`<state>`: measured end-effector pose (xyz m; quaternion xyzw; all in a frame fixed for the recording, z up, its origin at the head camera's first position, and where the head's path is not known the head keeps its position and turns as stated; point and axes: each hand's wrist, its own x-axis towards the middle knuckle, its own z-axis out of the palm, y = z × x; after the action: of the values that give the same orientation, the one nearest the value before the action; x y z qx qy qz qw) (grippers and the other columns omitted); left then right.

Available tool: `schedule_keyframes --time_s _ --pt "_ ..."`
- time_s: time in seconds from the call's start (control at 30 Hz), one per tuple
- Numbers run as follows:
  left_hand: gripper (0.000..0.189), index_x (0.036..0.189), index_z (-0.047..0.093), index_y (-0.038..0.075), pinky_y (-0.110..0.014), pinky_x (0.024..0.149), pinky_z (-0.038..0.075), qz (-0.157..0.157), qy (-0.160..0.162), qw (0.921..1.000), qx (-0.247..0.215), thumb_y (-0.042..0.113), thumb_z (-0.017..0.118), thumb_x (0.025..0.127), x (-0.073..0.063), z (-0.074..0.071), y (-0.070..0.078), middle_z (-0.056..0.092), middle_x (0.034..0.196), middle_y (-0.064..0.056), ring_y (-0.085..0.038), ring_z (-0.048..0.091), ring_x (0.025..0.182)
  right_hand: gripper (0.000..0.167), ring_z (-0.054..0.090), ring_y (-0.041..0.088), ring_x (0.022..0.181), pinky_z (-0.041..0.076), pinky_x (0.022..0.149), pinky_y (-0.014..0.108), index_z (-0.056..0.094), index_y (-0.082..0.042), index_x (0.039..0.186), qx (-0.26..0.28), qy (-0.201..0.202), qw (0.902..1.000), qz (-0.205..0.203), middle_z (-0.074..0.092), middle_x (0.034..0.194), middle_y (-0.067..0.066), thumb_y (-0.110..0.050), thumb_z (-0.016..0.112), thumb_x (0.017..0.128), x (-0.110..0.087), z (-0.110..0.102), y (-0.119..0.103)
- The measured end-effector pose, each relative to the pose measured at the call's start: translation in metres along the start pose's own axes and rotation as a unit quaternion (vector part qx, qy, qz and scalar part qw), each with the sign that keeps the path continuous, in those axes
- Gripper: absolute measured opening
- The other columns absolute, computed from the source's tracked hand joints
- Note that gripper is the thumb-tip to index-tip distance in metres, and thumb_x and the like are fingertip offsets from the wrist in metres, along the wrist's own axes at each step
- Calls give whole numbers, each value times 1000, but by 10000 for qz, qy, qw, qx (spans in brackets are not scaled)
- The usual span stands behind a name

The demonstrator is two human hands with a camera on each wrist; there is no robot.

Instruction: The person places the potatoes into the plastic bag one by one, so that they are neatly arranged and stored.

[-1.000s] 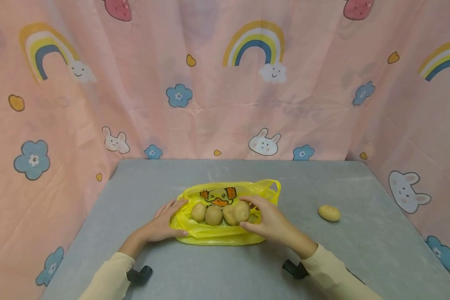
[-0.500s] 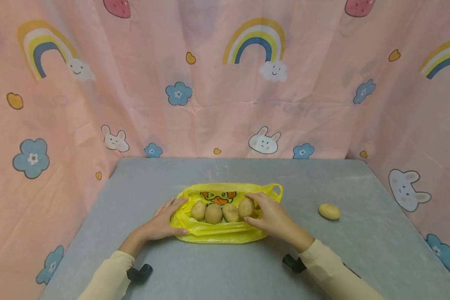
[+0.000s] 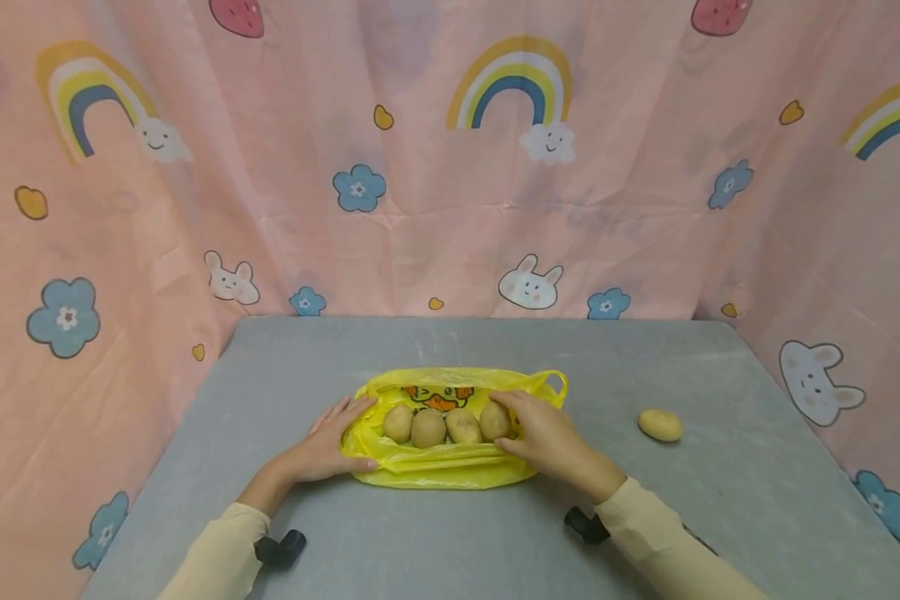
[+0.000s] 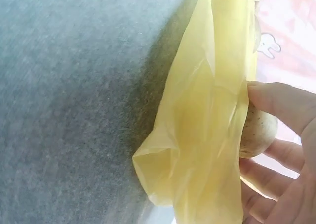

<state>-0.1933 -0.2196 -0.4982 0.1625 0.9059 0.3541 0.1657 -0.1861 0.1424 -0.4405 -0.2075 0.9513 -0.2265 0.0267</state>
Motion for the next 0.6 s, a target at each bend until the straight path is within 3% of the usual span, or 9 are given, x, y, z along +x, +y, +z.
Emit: schedule_keyframes --time_s 0.6 --pt "103 163 20 25 -71 120 -1 72 7 10000 46 53 77 82 -2 -1 1 16 171 -10 -43 -2 158 59 64 32 121 52 100 53 57 -6 140 -191 -469 9987 -18 65 137 12 -10 80 86 -3 -2 -4"
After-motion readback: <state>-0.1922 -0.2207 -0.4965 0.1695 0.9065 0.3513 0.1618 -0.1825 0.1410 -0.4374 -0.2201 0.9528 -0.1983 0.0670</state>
